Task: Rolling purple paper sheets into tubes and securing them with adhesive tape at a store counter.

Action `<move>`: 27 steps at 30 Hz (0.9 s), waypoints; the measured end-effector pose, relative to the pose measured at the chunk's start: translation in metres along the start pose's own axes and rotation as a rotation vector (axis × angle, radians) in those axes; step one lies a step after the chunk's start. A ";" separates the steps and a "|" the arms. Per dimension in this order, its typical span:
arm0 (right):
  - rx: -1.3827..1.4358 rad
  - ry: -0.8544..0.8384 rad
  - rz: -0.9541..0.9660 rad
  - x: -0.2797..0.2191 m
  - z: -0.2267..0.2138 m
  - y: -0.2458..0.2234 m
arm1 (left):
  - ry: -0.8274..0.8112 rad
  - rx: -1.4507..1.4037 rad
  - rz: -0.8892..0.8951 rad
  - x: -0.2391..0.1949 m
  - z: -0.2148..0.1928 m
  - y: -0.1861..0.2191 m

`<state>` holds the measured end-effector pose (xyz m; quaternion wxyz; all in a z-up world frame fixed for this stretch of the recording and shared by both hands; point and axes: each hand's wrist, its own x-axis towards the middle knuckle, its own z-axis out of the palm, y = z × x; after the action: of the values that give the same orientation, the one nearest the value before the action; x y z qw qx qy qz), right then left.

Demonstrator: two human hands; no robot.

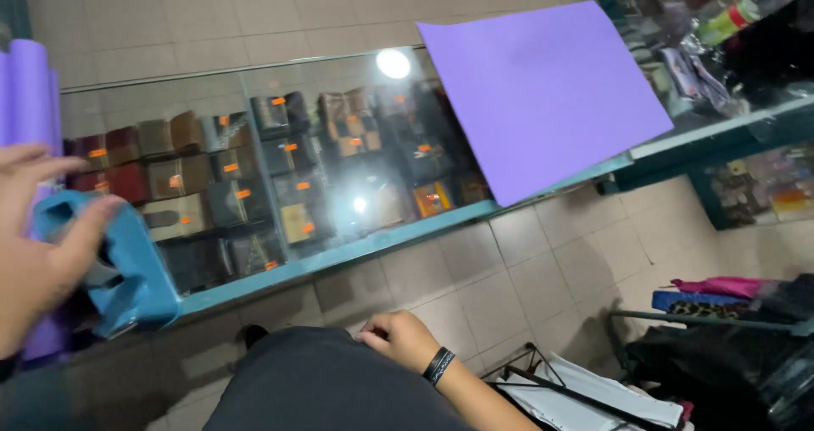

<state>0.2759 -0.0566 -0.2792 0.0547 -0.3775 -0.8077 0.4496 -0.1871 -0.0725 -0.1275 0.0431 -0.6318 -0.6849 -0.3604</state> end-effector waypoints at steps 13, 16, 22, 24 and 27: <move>0.124 0.152 0.167 -0.071 -0.123 0.054 | -0.588 -0.222 0.676 0.042 0.332 0.287; 0.166 0.173 0.192 -0.075 -0.129 0.073 | -0.534 -0.089 0.814 0.059 0.403 0.284; 0.233 0.284 0.346 -0.078 -0.169 0.088 | -0.614 -0.073 1.039 0.092 0.435 0.287; 0.255 0.317 0.388 -0.078 -0.185 0.090 | -0.579 -0.171 1.063 0.091 0.448 0.278; 0.249 0.375 0.425 -0.068 -0.210 0.103 | -0.565 -0.318 1.022 0.106 0.463 0.274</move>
<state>0.4716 0.0749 -0.2178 0.1534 -0.6048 -0.6251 0.4691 0.2212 0.2540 -0.2940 -0.0678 -0.9507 -0.2175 -0.2101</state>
